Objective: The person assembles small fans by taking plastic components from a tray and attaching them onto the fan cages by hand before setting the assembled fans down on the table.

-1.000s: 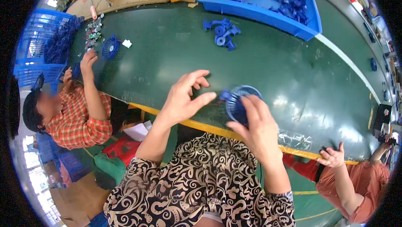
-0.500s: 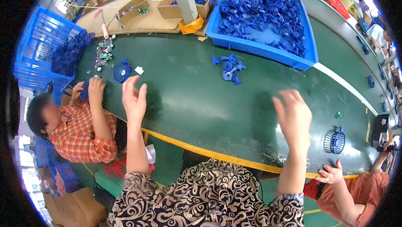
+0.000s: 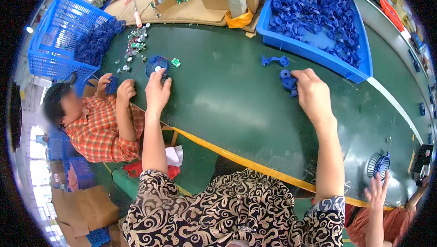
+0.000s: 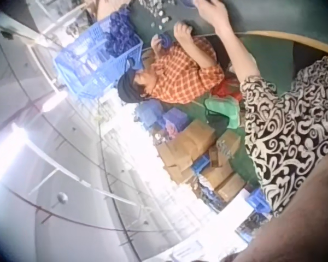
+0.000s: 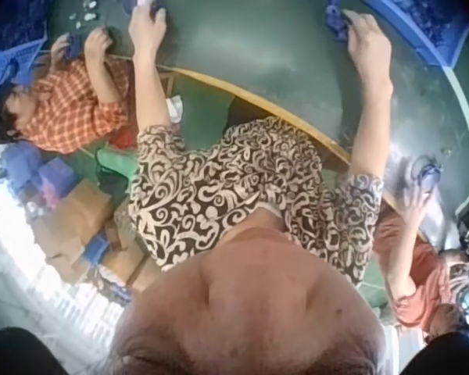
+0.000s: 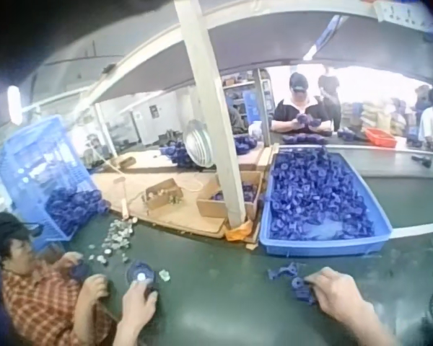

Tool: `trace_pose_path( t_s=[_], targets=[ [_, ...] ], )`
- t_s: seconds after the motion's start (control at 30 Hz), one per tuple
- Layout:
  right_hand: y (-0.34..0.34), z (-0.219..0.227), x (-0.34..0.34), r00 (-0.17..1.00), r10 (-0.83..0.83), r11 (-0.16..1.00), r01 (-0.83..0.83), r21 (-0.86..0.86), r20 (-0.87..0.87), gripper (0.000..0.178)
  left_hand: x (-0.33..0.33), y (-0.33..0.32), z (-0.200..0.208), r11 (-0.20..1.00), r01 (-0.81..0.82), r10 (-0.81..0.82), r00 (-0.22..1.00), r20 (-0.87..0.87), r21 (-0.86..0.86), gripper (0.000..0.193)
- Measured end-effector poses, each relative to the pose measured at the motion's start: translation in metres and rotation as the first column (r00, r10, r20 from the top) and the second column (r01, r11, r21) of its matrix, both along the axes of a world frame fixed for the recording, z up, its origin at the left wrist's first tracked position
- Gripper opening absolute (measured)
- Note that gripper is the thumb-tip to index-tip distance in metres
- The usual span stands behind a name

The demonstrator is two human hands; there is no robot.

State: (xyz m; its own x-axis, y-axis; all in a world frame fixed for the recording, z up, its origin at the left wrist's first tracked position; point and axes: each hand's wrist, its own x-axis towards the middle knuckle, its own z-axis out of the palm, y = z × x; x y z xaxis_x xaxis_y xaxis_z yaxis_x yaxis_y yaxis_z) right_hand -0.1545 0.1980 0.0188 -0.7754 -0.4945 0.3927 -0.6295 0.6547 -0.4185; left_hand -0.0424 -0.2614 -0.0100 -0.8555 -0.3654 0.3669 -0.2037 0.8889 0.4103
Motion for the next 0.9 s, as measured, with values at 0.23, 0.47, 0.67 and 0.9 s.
trace_pose_path(
  t_s=[0.23, 0.47, 0.67, 0.9],
  targets=[
    [0.066, -0.009, 0.058, 0.795, -0.183, 0.873, 0.402, -0.276, 0.578, 0.031, 0.029, 0.147, 0.042, 0.674, 0.103, -0.331, 0.928, 0.173, 0.732, 0.076],
    [0.104, -0.030, 0.090, 0.749, -0.317, 0.756, 0.570, -0.321, 0.582, 0.041, 0.064, 0.214, 0.056, 0.418, 0.399, -0.736, 0.675, 0.047, 0.816, 0.062],
    [0.097, -0.019, 0.095, 0.767, -0.594, 0.781, 0.622, -0.057, 0.243, 0.047, 0.052, 0.195, 0.060, 0.702, 0.503, -0.607, 0.793, 0.055, 0.504, 0.058],
    [0.111, -0.033, 0.092, 0.790, -0.611, 0.789, 0.613, -0.046, 0.052, 0.043, 0.048, 0.238, 0.066, 0.582, 0.747, -0.813, 0.539, 0.221, 0.320, 0.093]
  ],
)
